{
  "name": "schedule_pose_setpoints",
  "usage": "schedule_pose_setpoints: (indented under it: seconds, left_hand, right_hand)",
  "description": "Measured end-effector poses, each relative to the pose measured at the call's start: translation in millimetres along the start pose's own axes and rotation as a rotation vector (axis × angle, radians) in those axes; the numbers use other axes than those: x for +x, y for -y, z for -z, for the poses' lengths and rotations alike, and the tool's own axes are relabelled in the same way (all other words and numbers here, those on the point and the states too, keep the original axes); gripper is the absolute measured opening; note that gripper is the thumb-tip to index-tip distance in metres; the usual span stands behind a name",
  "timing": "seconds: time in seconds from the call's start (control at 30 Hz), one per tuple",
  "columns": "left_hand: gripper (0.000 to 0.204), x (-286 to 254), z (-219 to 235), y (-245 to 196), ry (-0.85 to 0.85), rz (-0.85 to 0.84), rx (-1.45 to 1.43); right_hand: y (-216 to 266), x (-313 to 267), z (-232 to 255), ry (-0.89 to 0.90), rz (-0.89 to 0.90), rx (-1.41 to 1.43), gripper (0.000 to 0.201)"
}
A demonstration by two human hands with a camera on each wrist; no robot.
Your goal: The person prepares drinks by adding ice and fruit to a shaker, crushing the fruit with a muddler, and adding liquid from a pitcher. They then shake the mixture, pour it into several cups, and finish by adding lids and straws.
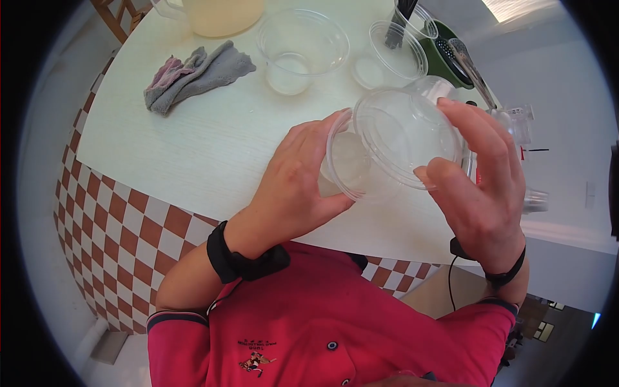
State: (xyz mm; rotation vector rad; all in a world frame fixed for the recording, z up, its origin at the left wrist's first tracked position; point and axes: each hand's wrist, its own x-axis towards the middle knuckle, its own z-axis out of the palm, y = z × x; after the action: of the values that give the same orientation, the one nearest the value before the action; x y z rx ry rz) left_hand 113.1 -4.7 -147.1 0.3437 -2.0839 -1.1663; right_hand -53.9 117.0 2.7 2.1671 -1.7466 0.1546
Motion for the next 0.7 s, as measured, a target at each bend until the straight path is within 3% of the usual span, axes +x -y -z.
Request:
schedule_pose_setpoints:
  seconds: [0.2, 0.3, 0.4, 0.5, 0.6, 0.7]
  left_hand:
    - [0.094, -1.3, 3.5, -0.2, 0.048, 0.035, -0.001]
    - [0.091, -2.0, 7.7, -2.7, 0.045, 0.004, 0.007]
    - [0.086, -12.0, 28.2, -4.4, 0.065, 0.004, 0.113]
    - [0.082, -17.0, 61.7, -5.1, 0.022, 0.073, 0.124]
    - [0.08, -1.3, 72.6, -7.5, -0.177, 0.173, 0.063]
    - [0.089, 24.0, 70.2, 11.1, -0.244, 0.149, 0.056]
  right_hand:
    - [-22.9, -45.9, -25.2, -0.132, -0.432, 0.386, 0.027]
    - [-28.8, -78.1, -48.4, -0.192, -0.739, 0.721, 0.028]
    - [-31.3, -102.8, -69.9, -0.191, -0.888, 0.894, 0.03]
    - [-25.1, -108.6, -79.3, -0.187, -0.975, 1.002, 0.03]
    - [-25.4, -112.0, -85.1, -0.181, -0.948, 1.023, 0.047]
    - [-13.8, -105.8, -71.6, -0.155, -0.833, 0.84, 0.071]
